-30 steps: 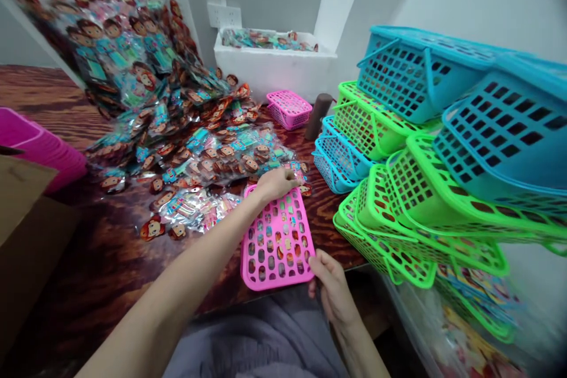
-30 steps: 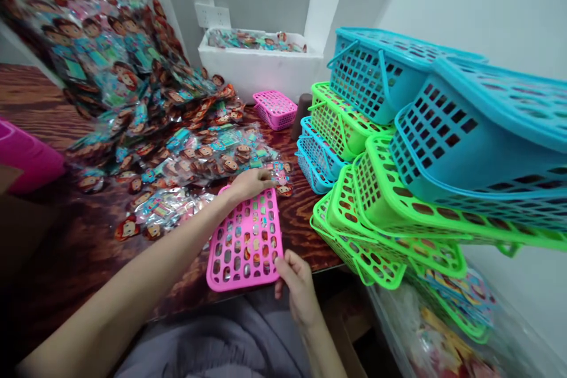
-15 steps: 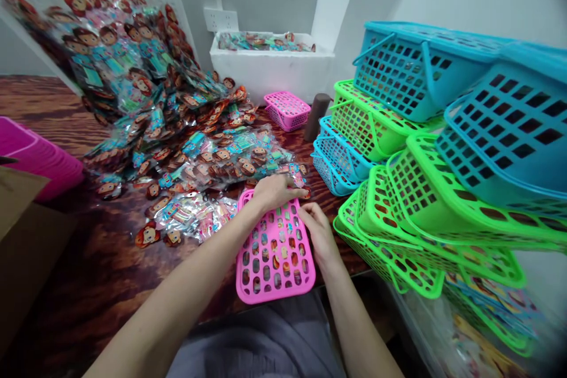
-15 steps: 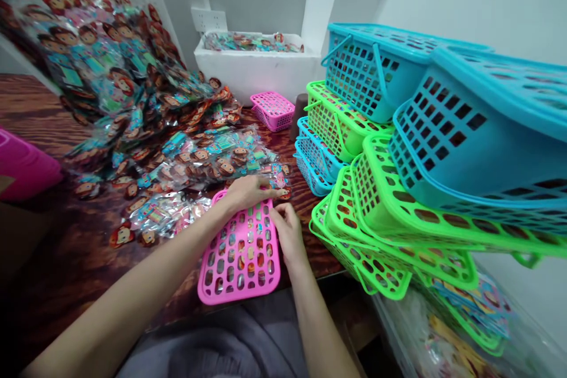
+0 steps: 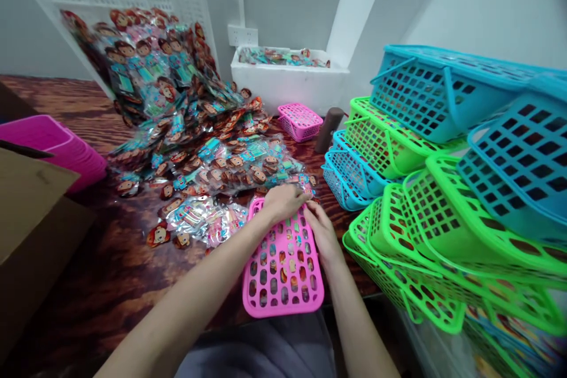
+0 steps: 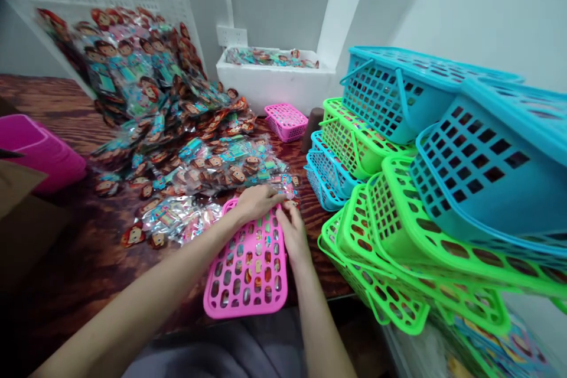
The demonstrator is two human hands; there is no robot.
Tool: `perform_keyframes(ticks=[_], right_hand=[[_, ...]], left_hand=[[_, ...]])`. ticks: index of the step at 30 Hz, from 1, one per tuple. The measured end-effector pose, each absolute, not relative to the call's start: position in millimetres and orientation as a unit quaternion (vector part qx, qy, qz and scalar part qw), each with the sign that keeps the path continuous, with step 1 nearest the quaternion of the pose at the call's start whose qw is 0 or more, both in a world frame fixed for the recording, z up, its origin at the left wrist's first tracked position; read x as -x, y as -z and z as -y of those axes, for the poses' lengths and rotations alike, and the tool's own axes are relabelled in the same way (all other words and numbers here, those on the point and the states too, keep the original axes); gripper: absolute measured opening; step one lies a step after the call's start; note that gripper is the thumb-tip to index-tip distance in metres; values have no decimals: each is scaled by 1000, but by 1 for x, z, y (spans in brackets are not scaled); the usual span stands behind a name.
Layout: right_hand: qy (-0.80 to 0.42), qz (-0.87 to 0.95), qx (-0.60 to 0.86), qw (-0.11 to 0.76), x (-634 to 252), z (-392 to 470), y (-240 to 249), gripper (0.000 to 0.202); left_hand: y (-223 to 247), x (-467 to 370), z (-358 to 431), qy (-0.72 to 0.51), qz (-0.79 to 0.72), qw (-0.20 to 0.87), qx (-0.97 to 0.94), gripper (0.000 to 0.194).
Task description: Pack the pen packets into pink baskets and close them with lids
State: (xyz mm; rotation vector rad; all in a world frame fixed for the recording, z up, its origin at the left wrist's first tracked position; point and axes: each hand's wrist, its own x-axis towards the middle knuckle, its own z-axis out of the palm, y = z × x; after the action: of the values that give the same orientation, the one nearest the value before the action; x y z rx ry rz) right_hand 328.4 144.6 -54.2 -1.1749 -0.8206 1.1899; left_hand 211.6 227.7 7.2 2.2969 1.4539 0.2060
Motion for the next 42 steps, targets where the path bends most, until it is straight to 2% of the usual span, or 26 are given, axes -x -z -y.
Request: perform_keyframes(ticks=[3, 7, 10, 14, 18, 20, 21, 23, 26, 28, 31, 35, 42], right_hand=[[-543, 347, 486, 590, -330, -154, 51, 28], [-514, 361, 493, 602, -328, -157, 56, 24], [-500, 328, 506, 622, -324, -155, 59, 31], [-524, 291, 550, 583, -324, -130, 57, 44], [-370, 326, 640, 589, -334, -71, 52, 37], [-361, 354, 667, 547, -336, -39, 47, 45], [-380, 369, 671, 518, -336, -26, 44, 48], [-419, 391, 671, 470, -334, -9, 39, 51], [-453, 391, 668, 443, -332, -2, 38, 50], [-483, 373, 659, 440, -333, -3, 43, 49], [-506, 334, 646, 464, -332, -3, 55, 47], [-462, 304, 645, 527, -324, -2, 64, 45], [-498, 322, 625, 507, -326, -11, 53, 47]], left_hand=[[-5, -211, -229, -75, -532, 212, -816, 56], [0, -212, -232, -81, -523, 223, -819, 49], [2, -215, -234, -90, -517, 228, -820, 45], [-10, -212, -230, -137, -528, 207, -812, 37], [-24, -171, -197, -218, -561, 142, -786, 25], [-20, -139, -165, -284, -600, 118, -738, 28], [-15, -123, -147, -287, -623, 148, -712, 35], [0, -96, -112, -254, -624, 321, -666, 49], [19, -82, -70, -217, -539, 592, -558, 51], [24, -88, -55, -226, -505, 673, -491, 51], [25, -101, -48, -279, -499, 696, -434, 51], [29, -106, -45, -315, -497, 700, -405, 52], [41, -104, -41, -329, -529, 602, -500, 48]])
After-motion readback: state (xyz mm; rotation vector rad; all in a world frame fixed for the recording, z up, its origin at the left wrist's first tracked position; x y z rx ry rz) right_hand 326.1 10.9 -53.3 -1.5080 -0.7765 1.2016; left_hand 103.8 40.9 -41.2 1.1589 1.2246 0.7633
